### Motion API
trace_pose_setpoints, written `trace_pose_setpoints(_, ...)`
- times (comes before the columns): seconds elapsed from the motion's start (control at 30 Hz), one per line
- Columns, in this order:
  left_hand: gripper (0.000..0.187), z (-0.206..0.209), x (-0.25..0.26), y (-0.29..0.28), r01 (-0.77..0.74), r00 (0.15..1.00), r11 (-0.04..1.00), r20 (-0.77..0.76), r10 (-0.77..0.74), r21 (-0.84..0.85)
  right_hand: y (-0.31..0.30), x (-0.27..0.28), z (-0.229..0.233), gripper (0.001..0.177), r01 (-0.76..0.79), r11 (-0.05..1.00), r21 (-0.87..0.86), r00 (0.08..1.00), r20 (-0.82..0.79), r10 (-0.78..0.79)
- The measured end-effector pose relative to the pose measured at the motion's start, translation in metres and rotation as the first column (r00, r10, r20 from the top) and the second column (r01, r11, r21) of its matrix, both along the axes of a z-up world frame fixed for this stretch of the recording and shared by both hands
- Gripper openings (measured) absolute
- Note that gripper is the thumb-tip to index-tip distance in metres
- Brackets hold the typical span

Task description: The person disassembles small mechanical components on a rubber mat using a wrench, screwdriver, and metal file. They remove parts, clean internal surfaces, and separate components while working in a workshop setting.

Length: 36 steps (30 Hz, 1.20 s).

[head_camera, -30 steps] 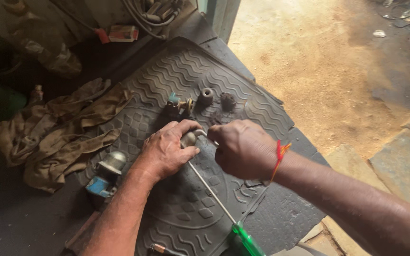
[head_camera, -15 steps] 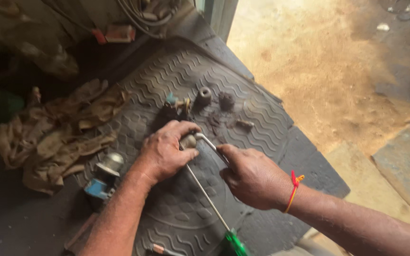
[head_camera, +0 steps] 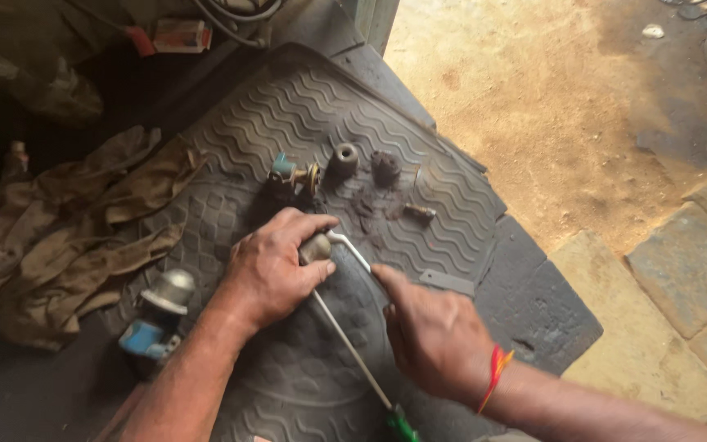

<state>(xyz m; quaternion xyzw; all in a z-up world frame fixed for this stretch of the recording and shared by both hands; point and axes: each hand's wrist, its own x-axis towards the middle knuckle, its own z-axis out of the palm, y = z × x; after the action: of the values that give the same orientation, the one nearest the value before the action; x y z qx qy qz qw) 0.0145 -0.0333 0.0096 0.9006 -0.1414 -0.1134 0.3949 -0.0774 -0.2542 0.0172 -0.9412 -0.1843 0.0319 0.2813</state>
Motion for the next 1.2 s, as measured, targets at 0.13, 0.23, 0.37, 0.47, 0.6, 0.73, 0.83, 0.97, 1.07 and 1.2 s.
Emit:
trace_pose_setpoints(0.13,0.063,0.001,0.003,0.000,-0.022,0.999,0.999,-0.048,0.023,0.026,0.004,-0.001,-0.017,0.062,0.042,0.996,-0.081,0.979,0.200,-0.025)
trace_pose_setpoints(0.23,0.061,-0.001,0.005,0.000,-0.021,0.999,1.000,-0.050,0.022,0.015,0.005,0.003,-0.022,0.069,-0.001,0.994,-0.109,0.954,0.297,0.033)
trace_pose_setpoints(0.37,0.058,-0.002,0.005,0.003,-0.021,0.999,0.999,-0.037,0.020,-0.030,0.003,0.005,-0.013,0.066,-0.009,0.997,-0.078,0.971,0.236,0.027)
trace_pose_setpoints(0.47,0.058,-0.002,0.000,0.014,0.039,0.998,0.965,0.049,-0.027,-0.258,0.004,0.003,0.003,0.056,0.036,0.998,0.061,0.999,0.019,-0.037)
trace_pose_setpoints(0.6,0.059,0.000,-0.011,0.012,0.005,0.994,0.967,0.104,0.022,-0.253,0.007,-0.013,0.023,0.047,0.183,0.961,0.208,0.956,-0.266,-0.125)
trace_pose_setpoints(0.73,0.057,0.007,-0.008,0.000,-0.108,0.994,0.994,-0.018,0.108,0.019,0.011,-0.012,0.024,0.050,-0.014,0.967,0.253,0.995,0.103,-0.013)
trace_pose_setpoints(0.83,0.042,0.000,-0.012,-0.008,-0.235,0.971,0.971,-0.056,0.233,-0.033,0.010,-0.016,0.020,0.056,-0.020,0.981,0.192,0.992,0.122,-0.004)
trace_pose_setpoints(0.97,0.030,-0.011,-0.014,-0.004,-0.243,0.962,0.940,0.061,0.265,-0.240,0.008,-0.015,0.015,0.060,-0.094,0.986,0.136,0.975,0.211,0.064)
trace_pose_setpoints(1.07,0.032,-0.020,-0.013,0.004,-0.178,0.982,0.921,-0.007,0.187,-0.347,-0.004,-0.007,0.001,0.055,-0.160,0.987,0.006,0.951,0.271,0.152)
trace_pose_setpoints(1.2,0.031,-0.023,-0.009,0.011,-0.137,0.990,0.927,-0.025,0.137,-0.348,-0.043,0.059,-0.021,0.010,-0.291,0.928,-0.233,0.808,0.460,0.369)
